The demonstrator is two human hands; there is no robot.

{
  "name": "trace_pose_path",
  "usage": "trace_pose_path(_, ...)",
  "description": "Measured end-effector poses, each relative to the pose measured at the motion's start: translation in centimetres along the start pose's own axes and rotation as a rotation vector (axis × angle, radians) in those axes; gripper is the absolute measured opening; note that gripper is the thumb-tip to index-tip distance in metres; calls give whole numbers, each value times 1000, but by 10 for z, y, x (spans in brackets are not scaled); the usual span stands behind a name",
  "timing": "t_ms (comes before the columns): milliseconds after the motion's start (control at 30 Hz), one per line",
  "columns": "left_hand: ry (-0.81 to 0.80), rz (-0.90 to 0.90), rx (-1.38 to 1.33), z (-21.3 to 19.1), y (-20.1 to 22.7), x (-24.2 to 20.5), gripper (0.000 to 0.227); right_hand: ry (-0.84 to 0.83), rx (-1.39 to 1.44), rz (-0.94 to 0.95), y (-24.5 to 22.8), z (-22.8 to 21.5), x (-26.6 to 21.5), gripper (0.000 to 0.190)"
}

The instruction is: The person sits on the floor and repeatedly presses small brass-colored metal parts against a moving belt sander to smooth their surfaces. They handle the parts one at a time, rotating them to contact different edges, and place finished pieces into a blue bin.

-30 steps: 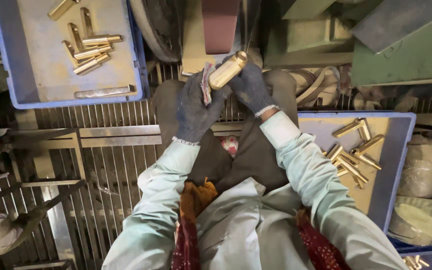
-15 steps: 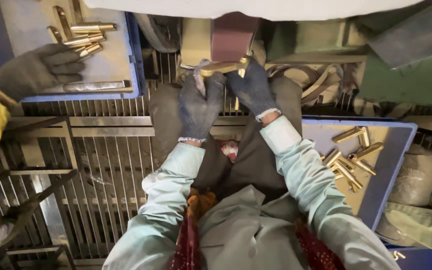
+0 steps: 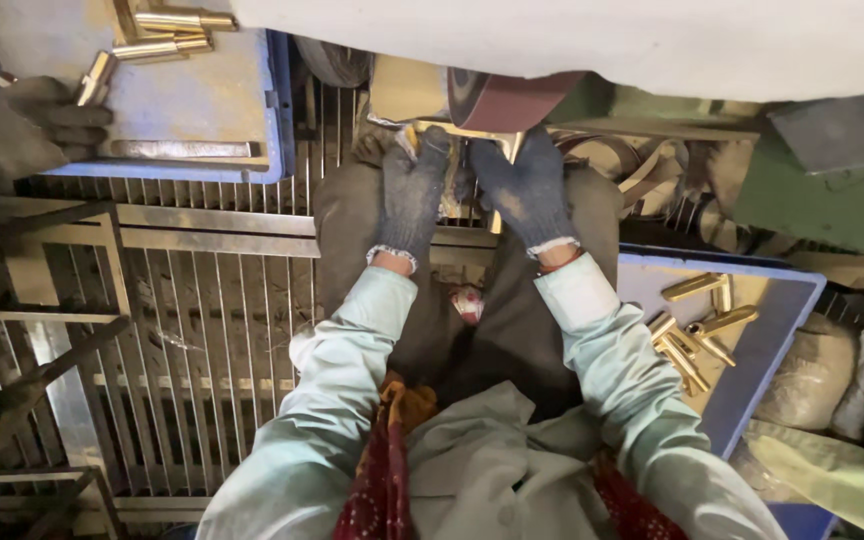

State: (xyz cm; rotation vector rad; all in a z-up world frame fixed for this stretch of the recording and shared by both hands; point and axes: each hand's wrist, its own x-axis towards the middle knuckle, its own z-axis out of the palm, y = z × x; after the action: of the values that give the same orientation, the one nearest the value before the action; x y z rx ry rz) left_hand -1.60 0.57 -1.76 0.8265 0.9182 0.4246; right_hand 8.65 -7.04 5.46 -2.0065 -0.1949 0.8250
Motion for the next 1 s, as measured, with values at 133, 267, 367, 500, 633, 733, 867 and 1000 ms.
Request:
trace_pose_path(133, -44, -58, 72, -5, -17, 16, 40, -59, 99, -39, 4, 0, -3, 14)
trace_pose_path(267, 23, -120, 80, -5, -37, 37, 40, -43, 17, -130, 13, 1, 0, 15)
trace_pose_path(367, -8, -158, 39, 0, -38, 45, 41, 30, -140, -403, 14, 1, 1, 18)
trace_pose_path(500, -242, -293, -114, -1, -11, 14, 42, -148, 157, -279, 8, -24, -22, 18)
trace_pose_path(633, -375, -235, -235, -17, 30, -68, 48, -208, 113, -224, 6, -66, -78, 22)
trace_pose_path(733, -555, -65, -170, -27, 57, -105, 59, -166, -204, -559, 6, -82, -99, 34)
trace_pose_path(867, -615, 143, 127, -40, 63, -126, 65, -110, -307, -813, 19, -85, -118, 42)
trace_pose_path(1000, -591, 188, 302, -44, 65, -131, 60, -81, -385, -784, 27, -95, -128, 53)
